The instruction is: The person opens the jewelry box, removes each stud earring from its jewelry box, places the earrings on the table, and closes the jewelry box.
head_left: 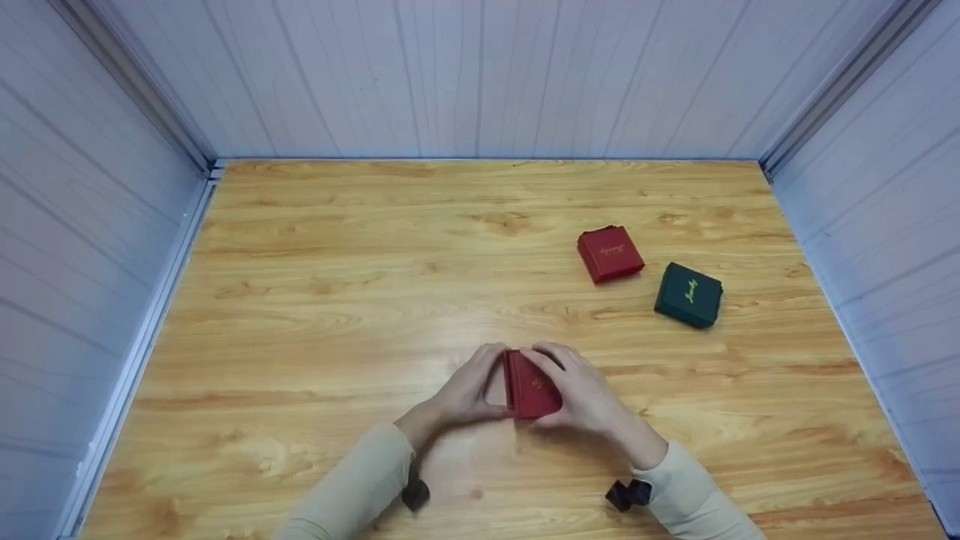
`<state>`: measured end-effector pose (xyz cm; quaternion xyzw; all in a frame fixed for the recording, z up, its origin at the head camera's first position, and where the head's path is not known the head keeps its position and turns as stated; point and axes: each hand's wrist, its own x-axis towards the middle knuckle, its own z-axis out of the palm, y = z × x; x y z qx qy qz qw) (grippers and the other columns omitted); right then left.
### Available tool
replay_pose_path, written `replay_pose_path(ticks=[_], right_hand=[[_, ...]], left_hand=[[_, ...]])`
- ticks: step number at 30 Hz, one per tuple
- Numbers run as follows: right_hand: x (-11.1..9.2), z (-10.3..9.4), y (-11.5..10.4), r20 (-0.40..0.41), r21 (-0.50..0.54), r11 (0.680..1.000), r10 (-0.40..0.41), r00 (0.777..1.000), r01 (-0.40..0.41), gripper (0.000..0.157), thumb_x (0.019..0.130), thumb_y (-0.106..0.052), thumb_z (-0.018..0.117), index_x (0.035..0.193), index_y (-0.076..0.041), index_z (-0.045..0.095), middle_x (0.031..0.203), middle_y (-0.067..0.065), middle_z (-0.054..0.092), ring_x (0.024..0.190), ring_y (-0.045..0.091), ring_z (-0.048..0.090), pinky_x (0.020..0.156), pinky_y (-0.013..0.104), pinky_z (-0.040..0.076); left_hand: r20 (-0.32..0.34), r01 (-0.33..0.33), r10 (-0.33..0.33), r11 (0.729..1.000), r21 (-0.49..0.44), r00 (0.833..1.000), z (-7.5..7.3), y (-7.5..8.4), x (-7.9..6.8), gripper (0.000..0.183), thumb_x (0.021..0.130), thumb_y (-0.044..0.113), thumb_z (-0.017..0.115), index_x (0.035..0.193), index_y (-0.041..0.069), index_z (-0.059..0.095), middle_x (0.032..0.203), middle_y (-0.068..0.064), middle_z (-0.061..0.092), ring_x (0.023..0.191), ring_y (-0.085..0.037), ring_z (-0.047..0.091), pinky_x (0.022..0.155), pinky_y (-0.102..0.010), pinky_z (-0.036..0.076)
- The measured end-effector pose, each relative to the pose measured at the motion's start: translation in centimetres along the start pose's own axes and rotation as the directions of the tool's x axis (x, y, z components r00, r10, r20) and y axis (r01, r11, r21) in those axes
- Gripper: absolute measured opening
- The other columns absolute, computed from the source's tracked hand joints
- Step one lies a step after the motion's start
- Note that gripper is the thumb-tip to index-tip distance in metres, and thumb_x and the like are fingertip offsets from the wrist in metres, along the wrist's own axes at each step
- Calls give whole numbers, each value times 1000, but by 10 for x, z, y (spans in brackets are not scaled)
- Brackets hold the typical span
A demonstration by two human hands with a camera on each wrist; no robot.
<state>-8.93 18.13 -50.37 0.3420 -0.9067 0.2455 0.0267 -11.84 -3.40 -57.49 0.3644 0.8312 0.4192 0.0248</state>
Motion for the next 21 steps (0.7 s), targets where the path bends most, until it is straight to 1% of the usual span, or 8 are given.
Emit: replay_pose_path(ticks=[3, 8, 11, 16, 21], right_hand=[[-3, -3, 2, -2, 7, 1000, 12, 1000, -12, 96, 51, -41, 82, 132, -12, 39, 126, 8, 41, 115, 23, 38, 92, 43, 36], [-9, -9, 5, 15, 11, 998, 55, 998, -55, 96, 52, -40, 82, 133, -14, 38, 128, 8, 40, 116, 22, 37, 93, 43, 35], [-13, -12, 8, 22, 16, 997, 80, 997, -80, 96, 52, -40, 82, 134, -15, 38, 129, 7, 40, 116, 22, 37, 93, 42, 35], [-17, -18, 14, 24, 18, 994, 104, 994, -104, 96, 53, -39, 82, 135, -15, 37, 128, 7, 39, 116, 22, 37, 94, 41, 35], [-22, -21, 21, 29, 17, 990, 139, 990, -140, 96, 54, -38, 82, 135, -15, 36, 128, 8, 39, 115, 24, 37, 93, 43, 36]], left_hand=[[4, 4, -4, 1000, -7, 1000, 0, 0, -1, 88, 63, 43, 75, 128, 2, 32, 123, -6, 39, 112, -15, 39, 96, -30, 33], [10, 31, -30, 999, -26, 999, 0, 0, -1, 87, 63, 43, 76, 129, 8, 31, 124, -3, 39, 109, -13, 41, 95, -29, 35], [21, 40, -39, 999, -19, 999, -1, 0, 0, 87, 63, 41, 76, 130, 8, 31, 125, -2, 38, 110, -12, 39, 96, -27, 33], [51, 36, -36, 999, 9, 998, -2, 0, 1, 89, 64, 41, 75, 131, 3, 29, 126, -4, 37, 116, -14, 35, 100, -28, 28], [57, 37, -39, 999, 26, 998, -1, 2, 1, 92, 64, 40, 76, 131, 0, 27, 127, -8, 36, 119, -17, 33, 102, -29, 26]])
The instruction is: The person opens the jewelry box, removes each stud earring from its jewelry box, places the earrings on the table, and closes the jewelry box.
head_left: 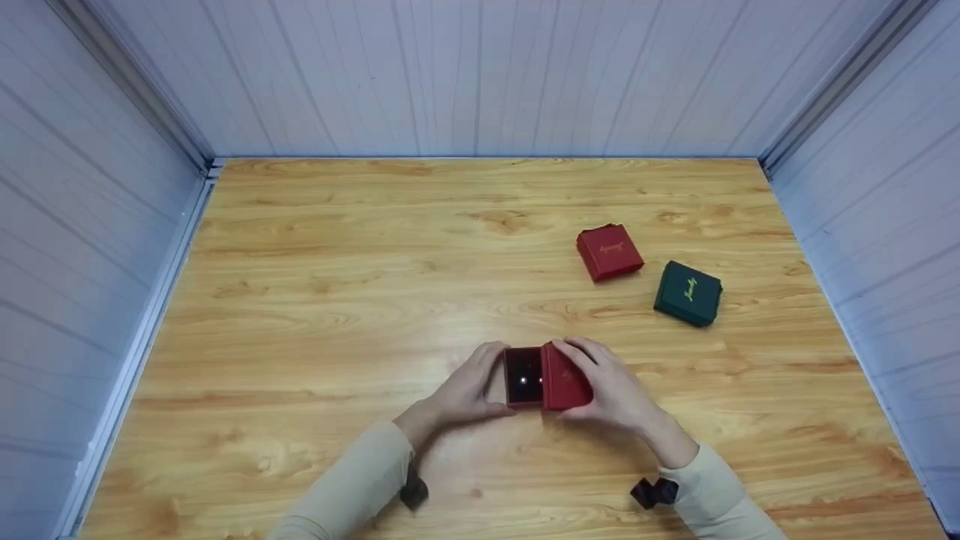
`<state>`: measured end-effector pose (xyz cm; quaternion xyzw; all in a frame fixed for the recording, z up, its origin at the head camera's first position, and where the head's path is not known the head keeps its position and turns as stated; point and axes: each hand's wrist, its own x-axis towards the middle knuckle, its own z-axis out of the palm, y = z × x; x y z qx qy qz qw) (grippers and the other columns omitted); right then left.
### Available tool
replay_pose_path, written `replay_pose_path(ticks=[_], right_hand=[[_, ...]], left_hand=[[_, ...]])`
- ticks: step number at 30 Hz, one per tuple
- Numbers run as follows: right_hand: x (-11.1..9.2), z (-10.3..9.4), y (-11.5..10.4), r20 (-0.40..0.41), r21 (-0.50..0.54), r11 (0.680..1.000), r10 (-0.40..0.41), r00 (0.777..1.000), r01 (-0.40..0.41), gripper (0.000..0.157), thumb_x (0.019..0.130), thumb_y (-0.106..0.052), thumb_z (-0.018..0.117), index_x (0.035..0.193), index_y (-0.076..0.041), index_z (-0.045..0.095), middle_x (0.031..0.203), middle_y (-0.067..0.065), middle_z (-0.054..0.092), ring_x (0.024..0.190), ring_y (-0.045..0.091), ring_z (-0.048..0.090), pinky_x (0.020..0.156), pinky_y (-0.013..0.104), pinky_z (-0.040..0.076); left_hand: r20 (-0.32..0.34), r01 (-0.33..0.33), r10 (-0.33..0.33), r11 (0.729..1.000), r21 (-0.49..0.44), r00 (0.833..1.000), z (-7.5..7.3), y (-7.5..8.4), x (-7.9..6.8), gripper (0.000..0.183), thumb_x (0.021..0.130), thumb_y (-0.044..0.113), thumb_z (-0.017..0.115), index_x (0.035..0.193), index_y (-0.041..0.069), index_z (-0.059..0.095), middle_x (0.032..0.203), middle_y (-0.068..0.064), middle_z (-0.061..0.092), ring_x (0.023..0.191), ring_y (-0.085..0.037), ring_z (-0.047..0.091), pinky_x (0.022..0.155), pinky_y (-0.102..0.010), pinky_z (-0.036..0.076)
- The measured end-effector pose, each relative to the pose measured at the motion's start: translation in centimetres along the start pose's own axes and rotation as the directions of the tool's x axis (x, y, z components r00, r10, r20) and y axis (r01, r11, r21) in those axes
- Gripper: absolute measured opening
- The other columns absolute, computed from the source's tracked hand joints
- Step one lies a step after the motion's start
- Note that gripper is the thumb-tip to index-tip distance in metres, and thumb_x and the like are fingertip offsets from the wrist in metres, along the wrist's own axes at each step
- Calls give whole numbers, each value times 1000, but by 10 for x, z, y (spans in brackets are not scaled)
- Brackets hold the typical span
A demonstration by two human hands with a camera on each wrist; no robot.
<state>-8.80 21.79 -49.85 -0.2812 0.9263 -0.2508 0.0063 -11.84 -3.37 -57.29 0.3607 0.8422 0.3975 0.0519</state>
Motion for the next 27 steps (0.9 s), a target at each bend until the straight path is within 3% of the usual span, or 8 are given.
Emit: replay_pose_path(ticks=[10, 19, 27], right_hand=[[-7, -7, 14, -6, -3, 998, 58, 998, -58, 95, 55, -44, 80, 135, -16, 37, 129, 10, 40, 115, 27, 38, 92, 46, 36], [-11, -12, 29, -64, 5, 999, 40, 997, -40, 97, 51, -37, 84, 133, -11, 39, 128, 13, 40, 114, 29, 39, 91, 46, 36], [-13, -11, 38, -47, -6, 999, 44, 998, -44, 98, 50, -38, 84, 133, -11, 39, 129, 12, 39, 114, 30, 38, 89, 47, 38]], left_hand=[[-1, 16, -16, 1000, 27, 1000, 0, 4, 0, 95, 63, 38, 77, 131, -4, 26, 130, -15, 33, 122, -24, 30, 104, -32, 22], [19, 12, -13, 999, 51, 1000, -1, 4, 1, 96, 64, 41, 76, 132, -4, 25, 128, -13, 33, 121, -23, 32, 103, -31, 24], [20, 0, -1, 999, 40, 1000, -3, 5, 1, 93, 64, 41, 75, 131, -1, 25, 126, -10, 33, 117, -19, 34, 101, -29, 27]])
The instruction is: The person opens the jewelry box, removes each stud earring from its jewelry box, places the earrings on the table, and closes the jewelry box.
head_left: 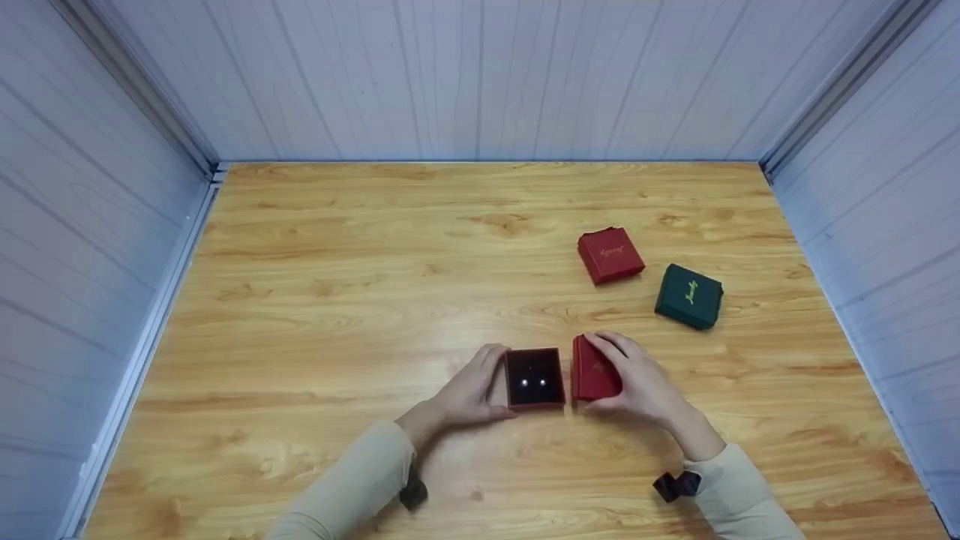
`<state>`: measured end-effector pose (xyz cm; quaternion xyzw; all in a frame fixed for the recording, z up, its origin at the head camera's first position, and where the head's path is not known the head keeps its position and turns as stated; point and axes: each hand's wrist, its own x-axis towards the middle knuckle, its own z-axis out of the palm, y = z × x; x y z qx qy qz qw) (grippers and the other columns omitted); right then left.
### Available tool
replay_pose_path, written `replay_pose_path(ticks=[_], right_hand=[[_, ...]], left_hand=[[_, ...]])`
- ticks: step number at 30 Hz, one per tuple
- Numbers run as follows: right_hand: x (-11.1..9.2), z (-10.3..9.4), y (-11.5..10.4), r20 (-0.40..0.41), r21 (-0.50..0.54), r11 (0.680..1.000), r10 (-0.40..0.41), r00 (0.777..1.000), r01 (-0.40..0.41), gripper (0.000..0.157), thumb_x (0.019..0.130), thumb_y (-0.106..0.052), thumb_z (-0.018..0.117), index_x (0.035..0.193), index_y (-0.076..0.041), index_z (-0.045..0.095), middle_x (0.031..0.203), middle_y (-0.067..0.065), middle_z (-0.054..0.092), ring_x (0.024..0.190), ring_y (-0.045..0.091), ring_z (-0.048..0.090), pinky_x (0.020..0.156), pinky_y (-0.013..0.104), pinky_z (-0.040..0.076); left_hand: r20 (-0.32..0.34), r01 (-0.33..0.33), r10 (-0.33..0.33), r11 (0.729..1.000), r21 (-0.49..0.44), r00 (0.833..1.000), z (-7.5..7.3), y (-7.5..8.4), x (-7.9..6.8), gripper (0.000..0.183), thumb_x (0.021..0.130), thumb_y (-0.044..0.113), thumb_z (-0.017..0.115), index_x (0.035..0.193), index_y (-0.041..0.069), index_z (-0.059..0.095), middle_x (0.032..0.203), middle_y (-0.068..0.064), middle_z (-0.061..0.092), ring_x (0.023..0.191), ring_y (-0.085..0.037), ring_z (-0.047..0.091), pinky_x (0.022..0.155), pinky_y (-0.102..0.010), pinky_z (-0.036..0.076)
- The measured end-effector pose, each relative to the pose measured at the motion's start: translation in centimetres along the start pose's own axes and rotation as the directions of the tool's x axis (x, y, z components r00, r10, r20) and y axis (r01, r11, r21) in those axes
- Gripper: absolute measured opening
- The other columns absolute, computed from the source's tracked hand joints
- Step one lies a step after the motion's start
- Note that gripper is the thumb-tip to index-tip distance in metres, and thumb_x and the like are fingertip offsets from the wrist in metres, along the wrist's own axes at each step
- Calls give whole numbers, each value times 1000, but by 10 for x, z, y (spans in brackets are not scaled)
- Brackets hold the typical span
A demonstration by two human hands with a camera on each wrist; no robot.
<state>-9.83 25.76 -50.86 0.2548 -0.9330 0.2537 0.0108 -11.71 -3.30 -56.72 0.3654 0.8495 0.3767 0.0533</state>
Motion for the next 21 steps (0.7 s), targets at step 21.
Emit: replay_pose_path(ticks=[21], right_hand=[[-1, 11, 11, 124, -18, 1000, 14, 992, -12, 99, 52, -41, 82, 134, -8, 37, 128, 15, 38, 113, 33, 39, 91, 48, 35]], left_hand=[[-36, -20, 20, 1000, -18, 999, 2, -3, 1, 93, 61, 40, 77, 129, -1, 28, 123, -10, 35, 114, -18, 36, 100, -29, 28]])
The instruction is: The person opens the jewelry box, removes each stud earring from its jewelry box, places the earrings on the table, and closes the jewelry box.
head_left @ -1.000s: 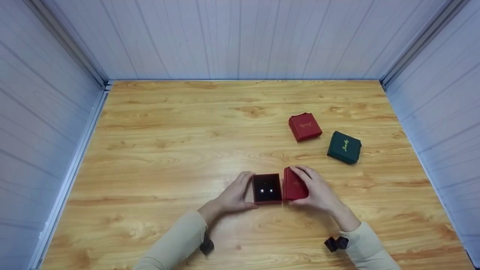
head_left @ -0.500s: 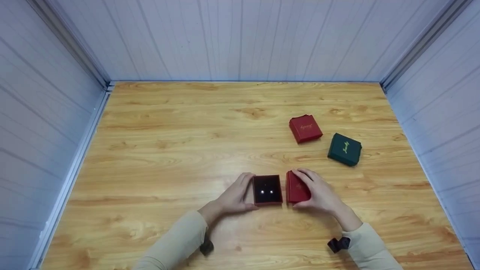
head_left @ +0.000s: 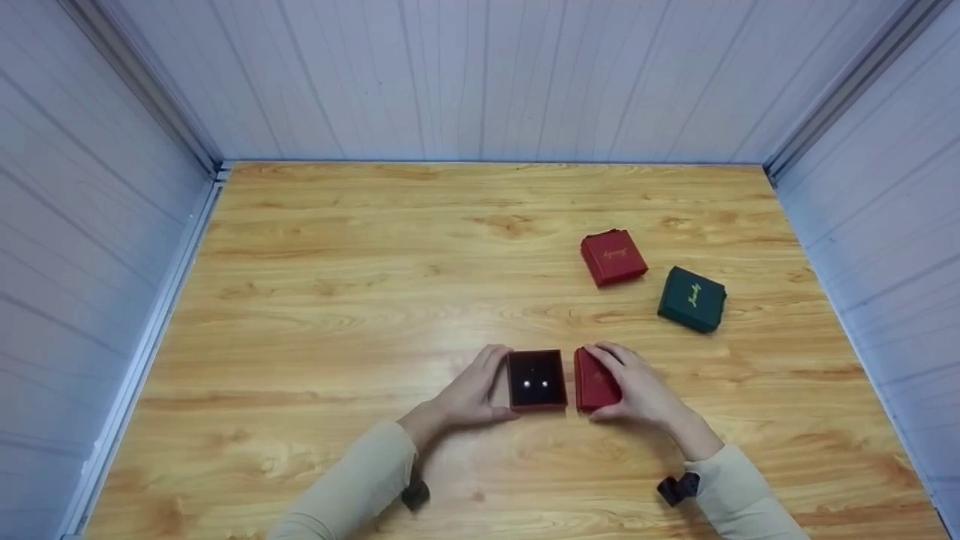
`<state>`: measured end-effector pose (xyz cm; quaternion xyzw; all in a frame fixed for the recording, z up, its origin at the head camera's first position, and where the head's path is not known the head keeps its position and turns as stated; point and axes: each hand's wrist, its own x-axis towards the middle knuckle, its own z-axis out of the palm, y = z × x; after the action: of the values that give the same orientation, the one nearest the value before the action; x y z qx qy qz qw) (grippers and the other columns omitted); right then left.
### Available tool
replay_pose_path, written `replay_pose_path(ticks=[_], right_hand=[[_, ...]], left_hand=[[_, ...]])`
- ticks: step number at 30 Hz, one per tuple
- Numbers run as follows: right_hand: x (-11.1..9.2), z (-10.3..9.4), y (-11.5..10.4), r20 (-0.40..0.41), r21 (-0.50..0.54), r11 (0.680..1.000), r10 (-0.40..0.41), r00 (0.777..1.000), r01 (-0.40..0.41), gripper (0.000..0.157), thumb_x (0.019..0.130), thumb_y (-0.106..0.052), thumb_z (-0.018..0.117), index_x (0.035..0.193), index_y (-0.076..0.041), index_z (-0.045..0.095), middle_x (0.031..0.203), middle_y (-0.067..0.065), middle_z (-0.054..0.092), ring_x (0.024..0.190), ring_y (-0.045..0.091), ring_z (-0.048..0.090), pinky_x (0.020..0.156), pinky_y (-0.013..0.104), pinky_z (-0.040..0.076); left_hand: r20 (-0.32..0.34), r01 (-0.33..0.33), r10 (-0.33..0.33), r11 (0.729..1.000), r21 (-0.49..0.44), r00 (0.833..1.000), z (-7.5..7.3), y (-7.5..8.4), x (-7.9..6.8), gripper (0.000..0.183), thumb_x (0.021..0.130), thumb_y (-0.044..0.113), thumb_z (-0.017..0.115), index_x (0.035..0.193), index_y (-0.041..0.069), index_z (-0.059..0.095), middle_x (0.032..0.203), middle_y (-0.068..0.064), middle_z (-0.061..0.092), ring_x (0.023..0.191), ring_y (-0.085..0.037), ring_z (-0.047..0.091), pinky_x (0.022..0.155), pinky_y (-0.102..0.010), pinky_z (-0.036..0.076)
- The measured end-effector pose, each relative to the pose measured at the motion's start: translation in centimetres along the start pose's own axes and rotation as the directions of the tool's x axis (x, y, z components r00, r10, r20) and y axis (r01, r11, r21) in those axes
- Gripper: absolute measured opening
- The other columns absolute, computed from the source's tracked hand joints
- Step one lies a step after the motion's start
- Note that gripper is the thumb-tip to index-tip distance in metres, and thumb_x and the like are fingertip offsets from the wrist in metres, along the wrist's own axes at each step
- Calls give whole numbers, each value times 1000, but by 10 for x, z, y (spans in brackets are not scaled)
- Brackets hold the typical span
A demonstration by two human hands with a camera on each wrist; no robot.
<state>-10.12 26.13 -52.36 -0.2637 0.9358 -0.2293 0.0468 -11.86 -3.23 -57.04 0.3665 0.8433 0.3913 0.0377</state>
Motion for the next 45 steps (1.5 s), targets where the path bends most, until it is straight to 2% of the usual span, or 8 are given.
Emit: replay_pose_path(ticks=[8, 19, 28, 34, 38, 41, 45], right_hand=[[1, 4, 3, 1, -34, 999, -34, 999, 34, 99, 52, -42, 82, 133, -5, 37, 126, 17, 40, 109, 31, 42, 92, 48, 34], [1, 8, 4, 10, -31, 999, -31, 999, 31, 102, 51, -42, 82, 133, -5, 36, 127, 18, 39, 110, 31, 42, 93, 50, 32], [1, 7, 3, 15, -32, 999, -24, 1000, 25, 105, 50, -50, 79, 134, -5, 35, 129, 19, 37, 114, 33, 38, 93, 53, 30], [3, 3, 2, -27, 1, 1000, -28, 999, 29, 99, 52, -46, 80, 132, -5, 38, 129, 21, 37, 115, 34, 37, 94, 55, 28], [3, 1, 0, -44, 20, 999, -45, 998, 45, 94, 55, -43, 79, 132, -5, 40, 129, 20, 37, 115, 35, 37, 94, 53, 31], [3, 0, -2, -63, 25, 998, -59, 996, 61, 90, 56, -41, 79, 130, -6, 42, 129, 19, 38, 114, 36, 38, 91, 50, 35], [5, -1, -5, -98, 35, 995, -86, 991, 90, 84, 59, -37, 79, 129, -5, 44, 128, 20, 40, 114, 34, 38, 91, 50, 35]], left_hand=[[23, 33, -33, 999, -31, 999, -1, 2, 0, 91, 62, 37, 78, 129, 2, 28, 124, -7, 34, 115, -17, 35, 101, -28, 27], [22, 38, -37, 999, -29, 999, -1, 2, 0, 92, 61, 36, 78, 129, 0, 27, 124, -9, 34, 116, -18, 34, 102, -29, 26], [16, 42, -42, 999, -32, 999, -1, 3, 0, 92, 60, 34, 79, 128, 0, 28, 122, -9, 36, 114, -18, 36, 101, -28, 26], [10, 33, -33, 998, -56, 999, -1, 2, 1, 90, 60, 34, 80, 128, 3, 28, 122, -7, 35, 112, -17, 37, 100, -29, 29], [11, 29, -28, 996, -90, 1000, -1, 1, 1, 88, 60, 33, 80, 127, 7, 29, 121, -5, 35, 110, -15, 38, 98, -28, 30], [8, 24, -23, 995, -93, 1000, -1, 1, 1, 88, 60, 33, 80, 127, 7, 29, 121, -5, 35, 110, -15, 38, 98, -28, 30], [2, 19, -19, 996, -84, 1000, -1, 1, 1, 89, 59, 33, 80, 127, 6, 29, 121, -5, 36, 110, -15, 38, 98, -28, 30]])
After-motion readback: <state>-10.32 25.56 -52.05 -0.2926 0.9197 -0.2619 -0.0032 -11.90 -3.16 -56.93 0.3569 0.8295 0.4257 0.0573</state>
